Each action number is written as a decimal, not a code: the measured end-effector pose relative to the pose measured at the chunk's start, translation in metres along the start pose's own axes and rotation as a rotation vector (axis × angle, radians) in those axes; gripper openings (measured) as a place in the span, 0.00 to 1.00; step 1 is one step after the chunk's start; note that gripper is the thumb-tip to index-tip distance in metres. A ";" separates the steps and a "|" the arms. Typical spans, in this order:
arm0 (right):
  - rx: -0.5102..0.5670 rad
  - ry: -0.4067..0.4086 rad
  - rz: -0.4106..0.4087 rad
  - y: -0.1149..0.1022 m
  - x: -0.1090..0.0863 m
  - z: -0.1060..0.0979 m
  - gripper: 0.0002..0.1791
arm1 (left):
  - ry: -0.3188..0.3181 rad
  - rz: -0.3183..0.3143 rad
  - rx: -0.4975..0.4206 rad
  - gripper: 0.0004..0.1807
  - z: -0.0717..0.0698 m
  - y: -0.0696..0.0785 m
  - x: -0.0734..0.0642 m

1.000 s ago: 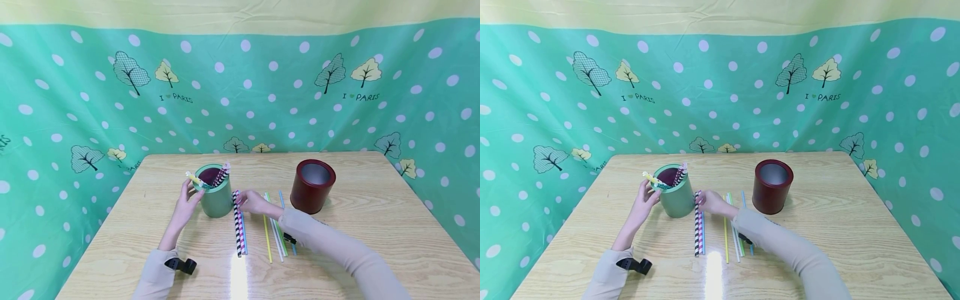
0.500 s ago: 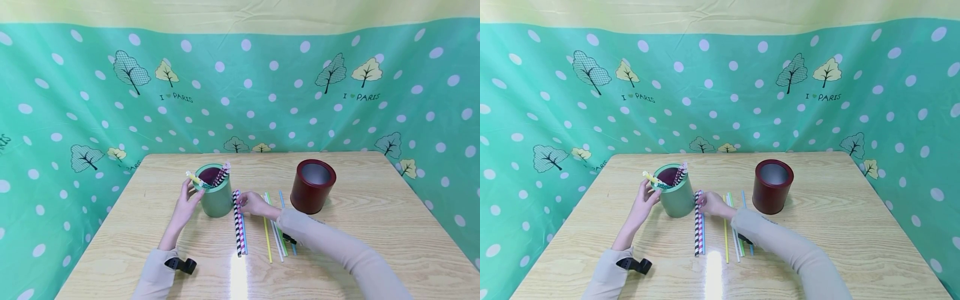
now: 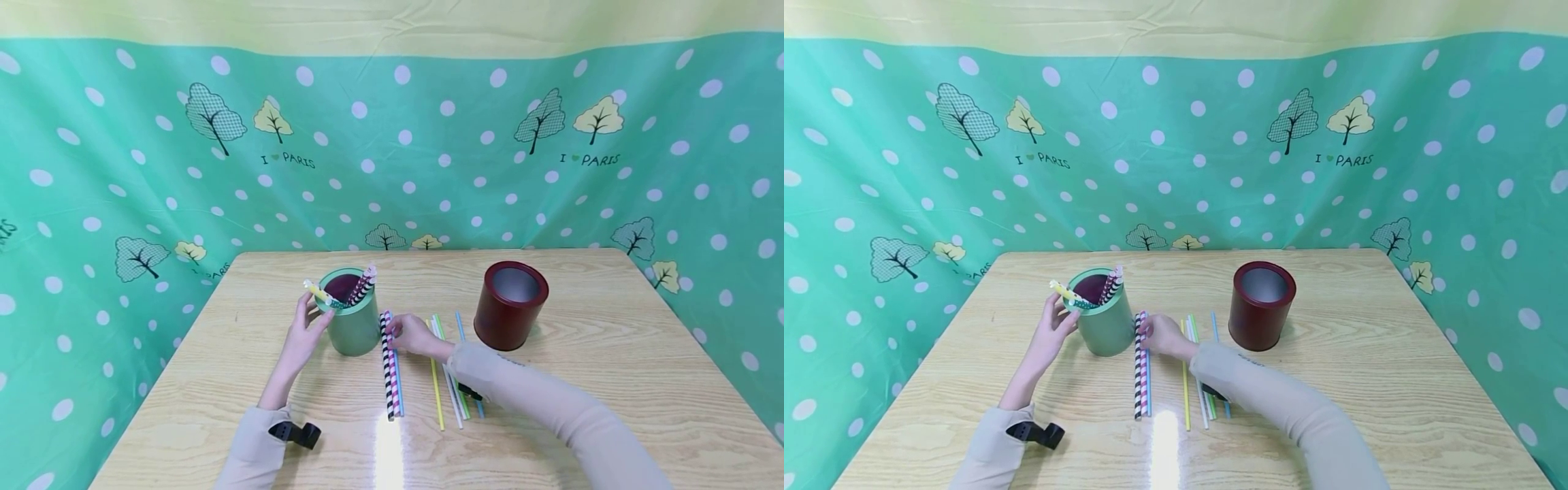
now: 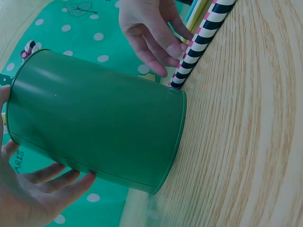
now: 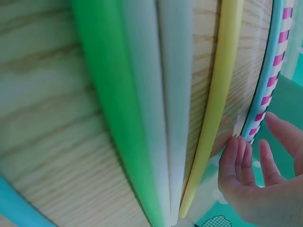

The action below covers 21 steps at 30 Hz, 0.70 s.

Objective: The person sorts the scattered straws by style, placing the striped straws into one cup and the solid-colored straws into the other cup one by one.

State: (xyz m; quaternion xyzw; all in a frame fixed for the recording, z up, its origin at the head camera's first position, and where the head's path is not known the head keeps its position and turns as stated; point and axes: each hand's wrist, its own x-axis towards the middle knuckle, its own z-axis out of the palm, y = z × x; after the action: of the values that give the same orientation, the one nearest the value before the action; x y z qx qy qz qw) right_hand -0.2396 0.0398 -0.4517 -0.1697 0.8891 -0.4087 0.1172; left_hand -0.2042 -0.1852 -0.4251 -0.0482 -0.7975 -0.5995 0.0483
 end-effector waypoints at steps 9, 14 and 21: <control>-0.036 0.001 -0.003 -0.001 0.001 0.003 0.15 | -0.007 -0.017 -0.016 0.36 0.001 0.000 -0.001; -0.074 -0.016 -0.006 -0.004 0.002 0.004 0.15 | -0.004 -0.011 -0.012 0.35 0.001 -0.001 -0.001; -0.093 -0.011 0.009 -0.009 0.002 0.003 0.13 | 0.008 -0.003 0.002 0.36 0.001 0.000 0.000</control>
State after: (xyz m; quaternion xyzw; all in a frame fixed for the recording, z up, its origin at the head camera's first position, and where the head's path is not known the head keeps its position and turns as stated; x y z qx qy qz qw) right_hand -0.2380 0.0313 -0.4466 -0.1733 0.9072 -0.3654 0.1161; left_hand -0.2039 -0.1843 -0.4256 -0.0447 -0.7978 -0.5991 0.0505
